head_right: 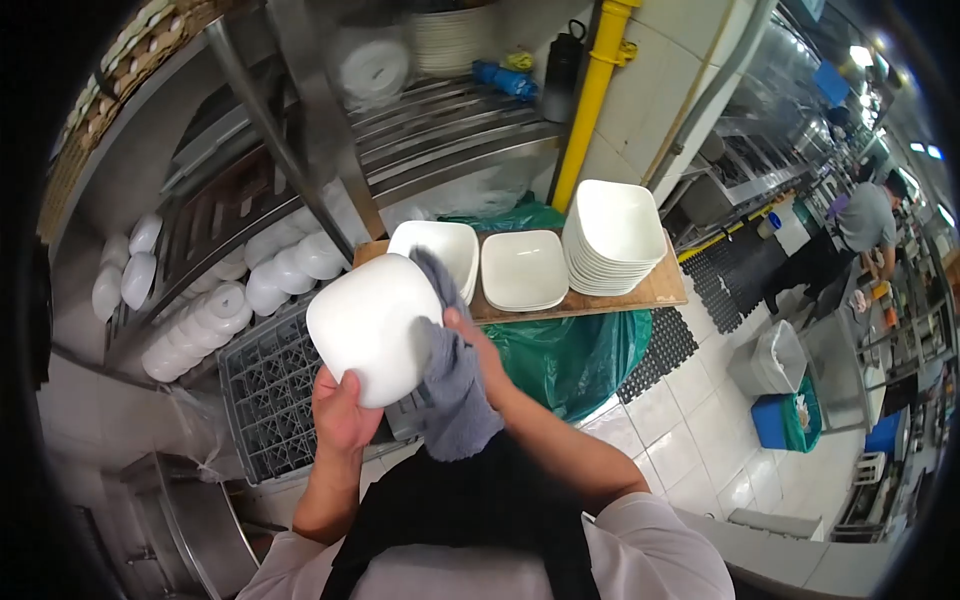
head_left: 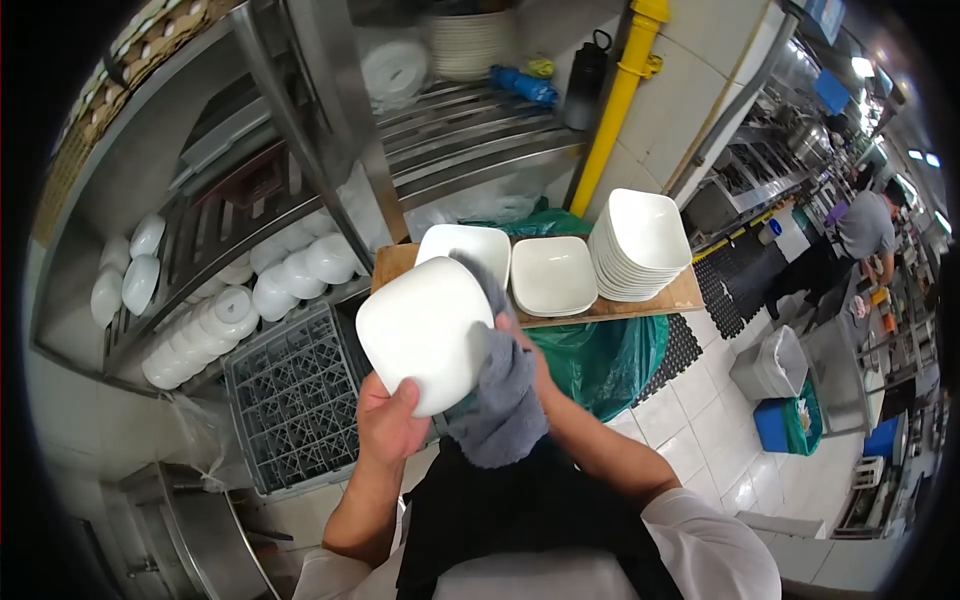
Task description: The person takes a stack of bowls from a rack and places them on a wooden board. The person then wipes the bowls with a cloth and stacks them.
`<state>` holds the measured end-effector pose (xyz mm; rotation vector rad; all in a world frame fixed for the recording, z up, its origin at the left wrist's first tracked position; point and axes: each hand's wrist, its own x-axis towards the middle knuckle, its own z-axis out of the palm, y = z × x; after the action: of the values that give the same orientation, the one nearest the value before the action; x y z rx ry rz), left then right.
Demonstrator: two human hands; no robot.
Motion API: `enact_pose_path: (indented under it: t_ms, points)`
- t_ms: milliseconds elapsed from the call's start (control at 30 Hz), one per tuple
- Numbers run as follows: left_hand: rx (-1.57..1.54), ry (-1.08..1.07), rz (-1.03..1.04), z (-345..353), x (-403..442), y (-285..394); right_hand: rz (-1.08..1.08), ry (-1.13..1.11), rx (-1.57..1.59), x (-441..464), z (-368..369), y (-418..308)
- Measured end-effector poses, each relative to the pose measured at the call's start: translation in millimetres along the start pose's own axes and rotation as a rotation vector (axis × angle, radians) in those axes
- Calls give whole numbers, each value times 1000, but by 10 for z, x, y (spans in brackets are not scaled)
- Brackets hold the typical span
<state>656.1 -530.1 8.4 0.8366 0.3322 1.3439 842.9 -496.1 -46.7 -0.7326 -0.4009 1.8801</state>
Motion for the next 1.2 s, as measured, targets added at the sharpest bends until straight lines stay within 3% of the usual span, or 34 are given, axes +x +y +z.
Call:
enact_pose_path:
  t_ms: [33, 133, 233, 333, 433, 533, 667, 700, 900, 1000, 1100, 1200]
  points:
    - [3, -14, -7, 23, 42, -17, -16, 10, 39, -75, -63, 86]
    - [47, 16, -34, 259, 236, -158, 170, -120, -476, -475, -105, 71]
    - [464, -91, -184, 298, 444, -420, 175, -111, -328, -691, -209, -14]
    - [898, -393, -344, 458, 785, -627, 137, -88, -505, -852, -509, -234]
    - [1295, -650, -266, 661, 1055, -825, 103, -15, -431, -1122, -757, -297]
    - [1441, -757, 65, 504, 1176, -1214, 35, 90, -365, -1389, -921, -281]
    - [1734, -911, -131, 471, 1407, -1391, -46, 191, -269, -1622, -1039, -175]
    - [1769, -936, -199, 525, 1453, -1364, -62, 220, -251, -1663, -1037, -158]
    - [1962, -1007, 41, 145, 1551, -1711, -73, 252, -257, -1730, -1135, -110]
    - [1964, -1022, -44, 115, 1581, -1713, -1, 199, -284, -1738, -1147, -172]
    - [1929, -1045, -66, 73, 1604, -1728, 34, 63, -432, -1728, -1155, -183]
    - [1764, -937, 11, 76, 1570, -1696, 23, -242, -644, -1624, -1204, -182]
